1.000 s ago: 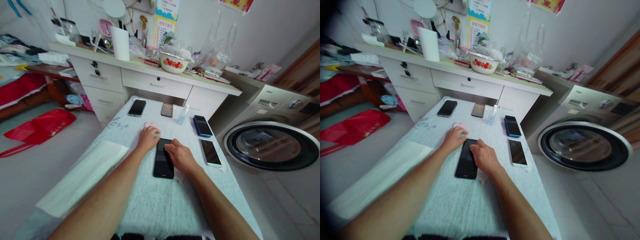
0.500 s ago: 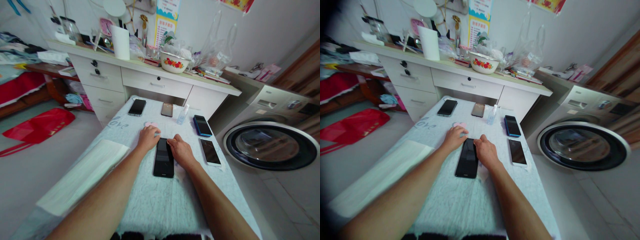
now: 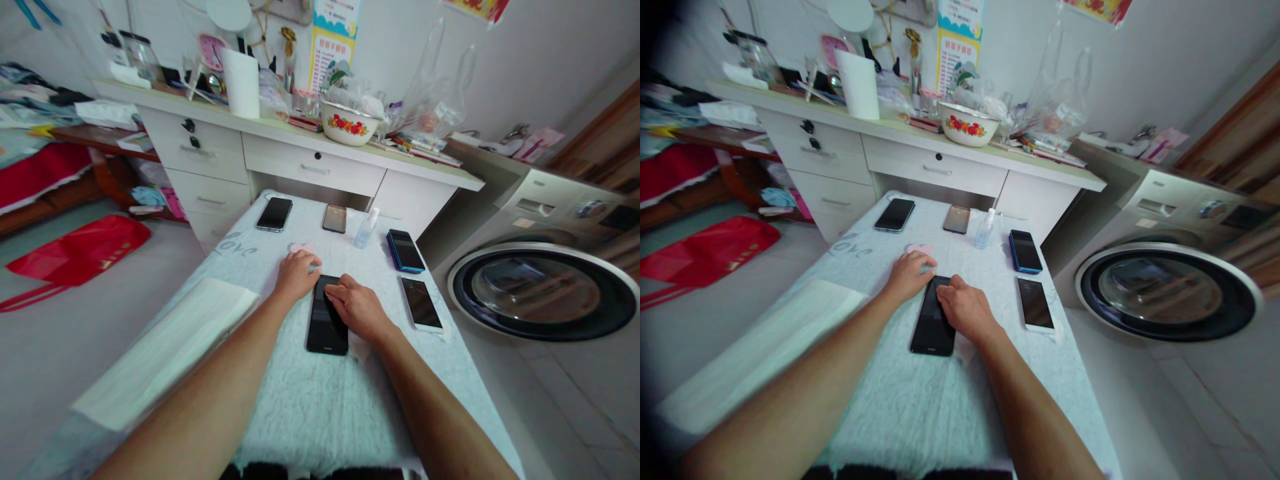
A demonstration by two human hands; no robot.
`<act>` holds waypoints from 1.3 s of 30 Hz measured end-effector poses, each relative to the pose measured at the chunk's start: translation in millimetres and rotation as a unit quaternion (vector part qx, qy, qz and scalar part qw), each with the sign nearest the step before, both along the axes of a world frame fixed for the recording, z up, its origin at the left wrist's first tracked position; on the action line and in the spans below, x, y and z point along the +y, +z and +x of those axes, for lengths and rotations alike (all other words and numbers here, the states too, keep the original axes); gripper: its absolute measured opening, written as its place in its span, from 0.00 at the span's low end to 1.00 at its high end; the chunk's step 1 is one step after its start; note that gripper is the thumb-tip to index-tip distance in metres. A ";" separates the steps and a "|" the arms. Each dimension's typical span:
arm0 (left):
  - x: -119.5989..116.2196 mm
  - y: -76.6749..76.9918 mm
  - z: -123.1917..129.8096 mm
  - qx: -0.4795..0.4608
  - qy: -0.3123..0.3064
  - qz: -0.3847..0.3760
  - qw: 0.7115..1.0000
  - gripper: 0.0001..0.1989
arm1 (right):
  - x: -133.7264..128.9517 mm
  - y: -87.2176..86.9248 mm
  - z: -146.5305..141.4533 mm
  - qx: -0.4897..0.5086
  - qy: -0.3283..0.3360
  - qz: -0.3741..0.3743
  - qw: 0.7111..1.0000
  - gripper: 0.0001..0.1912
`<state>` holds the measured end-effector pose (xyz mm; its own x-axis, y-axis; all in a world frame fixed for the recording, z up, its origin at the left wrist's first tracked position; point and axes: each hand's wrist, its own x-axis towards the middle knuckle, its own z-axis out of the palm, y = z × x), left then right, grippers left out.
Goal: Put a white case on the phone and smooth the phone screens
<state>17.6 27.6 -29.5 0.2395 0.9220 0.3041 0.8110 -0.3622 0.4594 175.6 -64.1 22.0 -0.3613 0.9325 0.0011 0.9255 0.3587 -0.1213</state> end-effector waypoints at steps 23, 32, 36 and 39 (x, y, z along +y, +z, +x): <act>-1.1 2.3 0.1 0.007 0.000 -0.007 1.000 0.10 | 9.3 -6.2 18.2 -0.005 -0.082 -0.014 0.997 0.19; -0.4 1.2 0.0 0.001 -0.001 -0.003 1.000 0.10 | 4.5 -3.3 18.1 -0.019 -0.090 -0.014 0.996 0.19; -0.9 2.8 0.1 0.002 -0.003 -0.006 1.000 0.09 | 1.1 0.6 15.0 -0.031 -0.087 -0.007 0.996 0.20; -0.9 3.1 0.1 0.001 -0.001 -0.004 1.000 0.09 | 0.1 2.0 14.2 -0.022 -0.077 -0.004 0.997 0.20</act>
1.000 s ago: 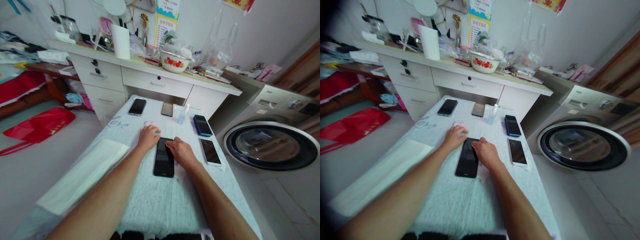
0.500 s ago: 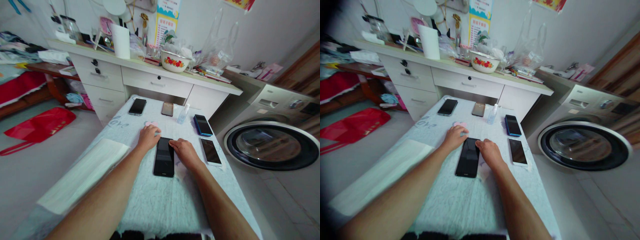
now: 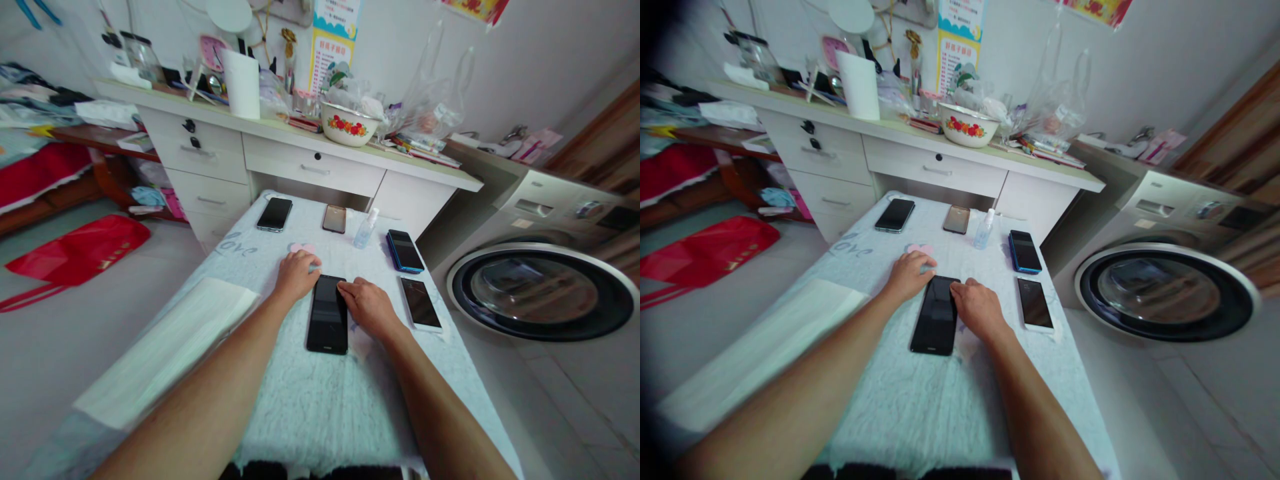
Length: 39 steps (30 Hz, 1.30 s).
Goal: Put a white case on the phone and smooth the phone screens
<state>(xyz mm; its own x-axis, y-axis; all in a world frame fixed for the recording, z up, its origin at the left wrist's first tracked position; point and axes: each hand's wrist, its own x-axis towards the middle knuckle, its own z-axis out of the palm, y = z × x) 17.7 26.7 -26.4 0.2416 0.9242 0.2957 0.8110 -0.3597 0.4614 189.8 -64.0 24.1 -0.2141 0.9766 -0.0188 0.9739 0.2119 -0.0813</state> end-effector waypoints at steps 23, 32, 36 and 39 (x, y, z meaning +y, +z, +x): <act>1.8 -4.0 -0.4 -0.006 -0.003 0.011 1.000 0.09 | -2.2 -5.3 3.3 0.090 0.119 0.006 0.989 0.17; 2.4 -5.7 0.0 -0.008 -0.003 0.006 1.000 0.09 | 9.0 -11.0 4.3 0.061 0.040 0.025 0.997 0.19; 2.8 -6.7 0.0 -0.005 -0.002 0.010 1.000 0.09 | 13.1 -15.1 4.1 0.048 0.015 0.041 0.998 0.20; 2.4 -6.0 0.1 -0.007 -0.003 0.011 1.000 0.09 | 13.1 -13.4 2.3 0.038 0.004 0.032 0.999 0.21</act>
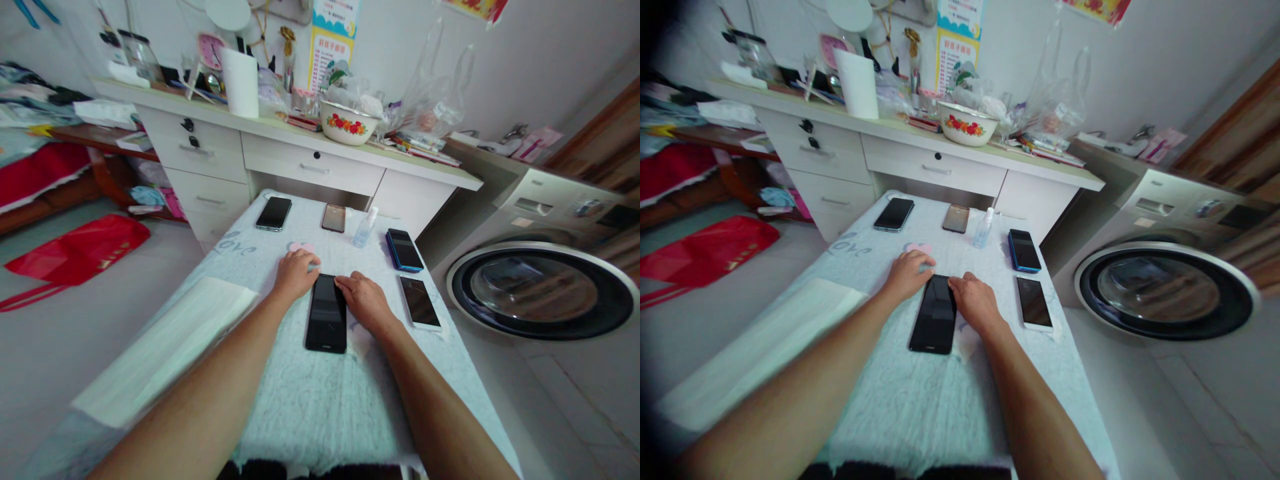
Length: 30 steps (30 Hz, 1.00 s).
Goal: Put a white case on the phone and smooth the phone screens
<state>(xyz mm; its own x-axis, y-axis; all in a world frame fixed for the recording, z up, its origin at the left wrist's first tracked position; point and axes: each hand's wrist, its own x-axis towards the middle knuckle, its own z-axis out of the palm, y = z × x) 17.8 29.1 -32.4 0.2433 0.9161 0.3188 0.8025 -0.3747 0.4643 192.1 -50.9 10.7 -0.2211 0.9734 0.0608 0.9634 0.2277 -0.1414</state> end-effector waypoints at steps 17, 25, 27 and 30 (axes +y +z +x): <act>-1.2 3.7 0.0 0.012 0.005 -0.006 1.000 0.10 | -5.6 4.7 2.8 0.048 0.085 -0.013 0.995 0.17; -1.1 4.7 0.4 0.011 0.006 -0.016 1.000 0.09 | -8.1 7.8 3.4 0.089 0.118 -0.036 0.988 0.15; -1.3 5.1 0.5 0.011 0.005 -0.015 1.000 0.10 | -8.1 7.9 3.2 0.097 0.119 -0.036 0.987 0.15; -2.0 5.9 0.4 0.011 0.003 -0.013 1.000 0.10 | -7.7 6.6 3.2 0.112 0.118 -0.026 0.986 0.14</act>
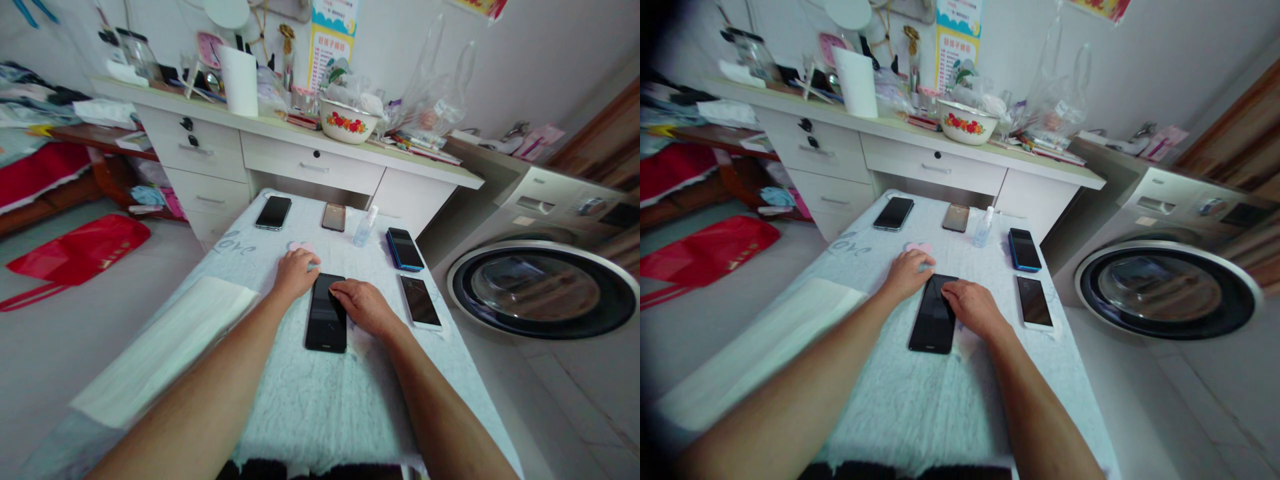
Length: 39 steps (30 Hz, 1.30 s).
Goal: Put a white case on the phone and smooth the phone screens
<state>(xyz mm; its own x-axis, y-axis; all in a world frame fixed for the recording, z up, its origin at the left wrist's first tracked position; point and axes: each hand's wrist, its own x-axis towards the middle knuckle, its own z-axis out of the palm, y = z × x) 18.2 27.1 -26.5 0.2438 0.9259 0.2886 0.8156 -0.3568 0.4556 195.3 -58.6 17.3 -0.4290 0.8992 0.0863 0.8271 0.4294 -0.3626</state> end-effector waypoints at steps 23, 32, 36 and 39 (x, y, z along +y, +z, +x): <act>1.1 -2.8 0.0 0.000 0.003 0.003 1.000 0.10 | 2.5 -4.0 1.5 -0.014 -0.059 -0.017 0.998 0.12; 1.8 -3.5 -0.5 -0.002 0.000 0.005 1.000 0.09 | 0.1 0.6 -2.0 -0.049 -0.108 -0.025 0.993 0.17; 0.6 -1.5 -0.2 0.001 0.000 0.005 1.000 0.09 | 0.3 -0.5 -1.4 -0.037 -0.092 -0.014 0.995 0.14; -0.3 -0.4 0.1 -0.002 0.001 0.003 1.000 0.09 | 0.8 -0.9 -0.8 -0.026 -0.085 -0.014 0.996 0.13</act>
